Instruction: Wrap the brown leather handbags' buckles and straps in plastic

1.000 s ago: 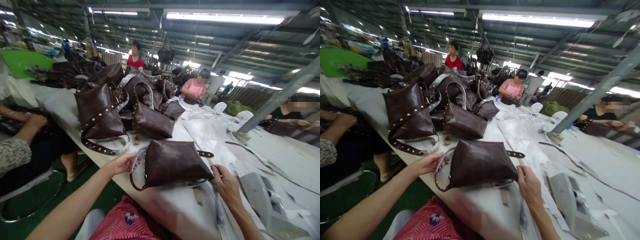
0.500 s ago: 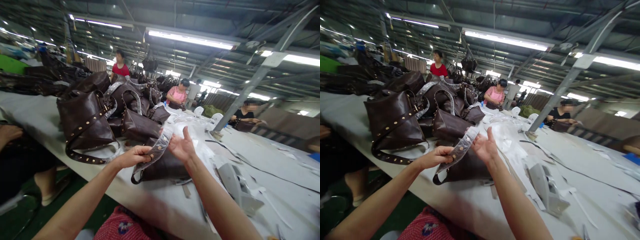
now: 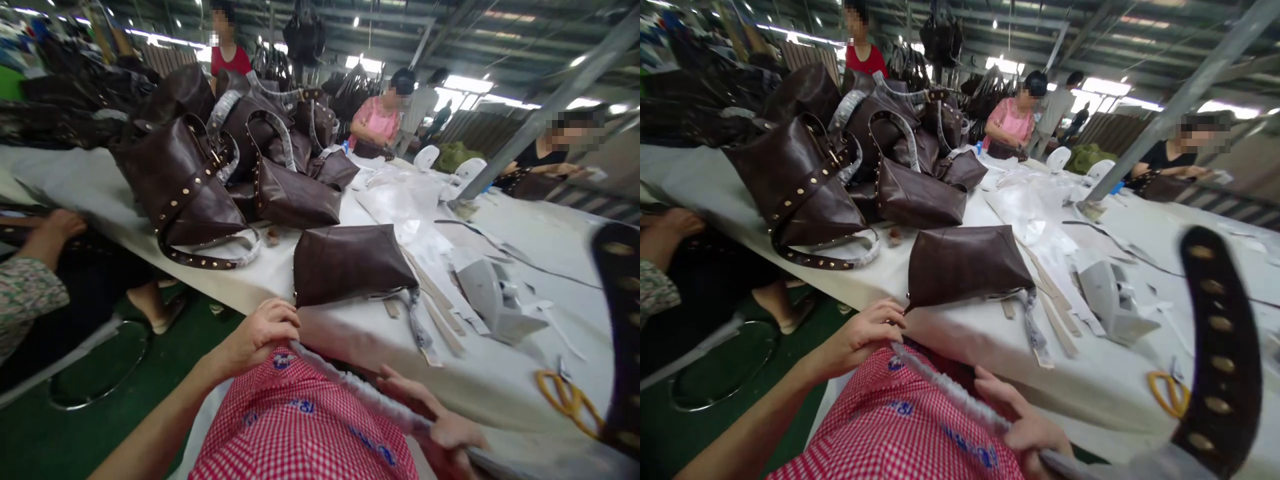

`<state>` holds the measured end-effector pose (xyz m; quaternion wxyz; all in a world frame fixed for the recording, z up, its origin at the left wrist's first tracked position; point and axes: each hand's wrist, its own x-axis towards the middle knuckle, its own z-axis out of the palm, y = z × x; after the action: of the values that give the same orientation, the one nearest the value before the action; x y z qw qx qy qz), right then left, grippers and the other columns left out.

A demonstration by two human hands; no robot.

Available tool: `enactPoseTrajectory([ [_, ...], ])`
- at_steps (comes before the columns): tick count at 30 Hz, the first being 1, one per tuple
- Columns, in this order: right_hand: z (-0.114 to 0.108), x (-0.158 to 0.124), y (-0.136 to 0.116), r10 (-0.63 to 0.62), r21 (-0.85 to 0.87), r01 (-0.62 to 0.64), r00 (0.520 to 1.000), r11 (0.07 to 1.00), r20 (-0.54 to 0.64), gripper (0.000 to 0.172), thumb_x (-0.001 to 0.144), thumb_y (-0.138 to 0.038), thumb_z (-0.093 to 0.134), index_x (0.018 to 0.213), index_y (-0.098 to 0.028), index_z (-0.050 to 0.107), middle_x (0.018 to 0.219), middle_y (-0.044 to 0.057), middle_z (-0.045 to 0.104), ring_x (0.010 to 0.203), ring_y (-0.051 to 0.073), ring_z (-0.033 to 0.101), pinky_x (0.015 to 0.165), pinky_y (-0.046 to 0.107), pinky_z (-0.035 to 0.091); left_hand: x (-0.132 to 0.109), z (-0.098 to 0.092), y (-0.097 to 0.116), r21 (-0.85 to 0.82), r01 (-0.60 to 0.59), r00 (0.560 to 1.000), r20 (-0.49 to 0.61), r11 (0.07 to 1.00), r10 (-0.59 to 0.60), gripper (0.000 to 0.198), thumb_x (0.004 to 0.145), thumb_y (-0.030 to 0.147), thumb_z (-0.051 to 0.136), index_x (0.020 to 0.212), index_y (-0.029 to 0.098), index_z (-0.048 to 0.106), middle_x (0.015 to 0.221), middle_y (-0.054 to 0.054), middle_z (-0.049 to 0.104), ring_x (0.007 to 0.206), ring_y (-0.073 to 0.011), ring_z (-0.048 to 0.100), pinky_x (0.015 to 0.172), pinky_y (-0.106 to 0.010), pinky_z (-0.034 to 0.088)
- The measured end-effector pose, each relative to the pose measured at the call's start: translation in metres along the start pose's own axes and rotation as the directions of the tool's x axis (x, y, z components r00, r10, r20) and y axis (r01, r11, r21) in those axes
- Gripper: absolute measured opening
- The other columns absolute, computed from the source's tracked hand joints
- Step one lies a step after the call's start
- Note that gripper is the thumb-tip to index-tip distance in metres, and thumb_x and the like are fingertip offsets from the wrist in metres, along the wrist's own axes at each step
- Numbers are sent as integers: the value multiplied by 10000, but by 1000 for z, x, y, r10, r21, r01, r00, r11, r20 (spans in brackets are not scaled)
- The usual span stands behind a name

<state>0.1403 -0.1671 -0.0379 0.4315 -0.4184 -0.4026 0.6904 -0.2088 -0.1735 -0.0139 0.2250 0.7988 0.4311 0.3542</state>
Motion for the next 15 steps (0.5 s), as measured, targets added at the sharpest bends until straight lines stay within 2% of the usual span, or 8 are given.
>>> enactPoseTrajectory([
  [2, -10, -17, 39, 51, 160, -38, 995, 986, -80, 303, 545, -653, 795, 671, -396, 694, 1193, 40, 694, 1304, 377, 492, 1100, 631, 333, -23, 14, 4, -12, 73, 997, -29, 997, -74, 263, 918, 125, 480, 944, 238, 716, 1175, -83, 643, 1216, -222, 494, 1098, -411, 351],
  [4, -15, -23, 66, 220, 311, -165, 964, 936, -152, 364, 682, -689, 689, 884, -389, 729, 1211, 54, 690, 1245, 355, 557, 1071, 626, 385, -39, 21, 8, -65, 167, 986, -18, 984, -168, 235, 905, 140, 496, 938, 228, 712, 1259, -90, 599, 1261, -228, 463, 1095, -401, 361],
  [6, -19, -21, 81, 378, 395, -304, 917, 867, -125, 470, 723, -714, 637, 971, -327, 735, 1138, 94, 718, 1174, 347, 612, 1017, 598, 455, -45, 21, 10, -130, 253, 967, 21, 959, -253, 201, 895, 188, 508, 881, 208, 708, 1265, -89, 592, 1232, -230, 492, 1067, -378, 389],
  [8, -22, -17, 85, 460, 366, -422, 888, 829, -19, 525, 704, -709, 662, 953, -254, 740, 1038, 125, 738, 1099, 348, 655, 940, 559, 517, -42, 18, 3, -171, 347, 938, 55, 922, -343, 287, 915, 257, 456, 757, 187, 686, 1181, -87, 629, 1125, -221, 559, 1005, -354, 430],
  [11, -34, -13, 68, 494, 159, -495, 868, 854, 52, 514, 743, -650, 685, 929, -173, 726, 915, 135, 744, 955, 300, 707, 822, 449, 568, -28, 20, -17, -184, 531, 838, -28, 827, -545, 395, 910, 400, 416, 649, 176, 610, 898, -76, 667, 868, -210, 611, 844, -337, 490],
  [13, -52, -9, 40, 460, -66, -459, 888, 886, -1, 518, 784, -635, 663, 916, -136, 714, 877, 136, 743, 845, 248, 718, 757, 370, 566, -20, 29, -29, -219, 641, 729, -126, 735, -673, 374, 816, 520, 531, 666, 183, 589, 733, -45, 635, 745, -216, 596, 754, -341, 504],
  [14, -64, -5, 22, 408, -200, -411, 911, 890, -55, 530, 790, -642, 653, 899, -127, 709, 860, 133, 742, 795, 228, 713, 729, 344, 560, -17, 36, -32, -262, 680, 678, -132, 685, -723, 381, 739, 561, 613, 687, 185, 595, 704, -37, 633, 727, -228, 599, 733, -349, 510],
  [15, -79, 0, 3, 329, -339, -347, 938, 874, -114, 555, 779, -667, 643, 873, -123, 705, 844, 132, 739, 768, 223, 705, 712, 338, 556, -17, 44, -35, -329, 704, 642, -86, 630, -762, 408, 675, 585, 674, 724, 184, 620, 720, -43, 654, 746, -249, 616, 728, -360, 519],
])
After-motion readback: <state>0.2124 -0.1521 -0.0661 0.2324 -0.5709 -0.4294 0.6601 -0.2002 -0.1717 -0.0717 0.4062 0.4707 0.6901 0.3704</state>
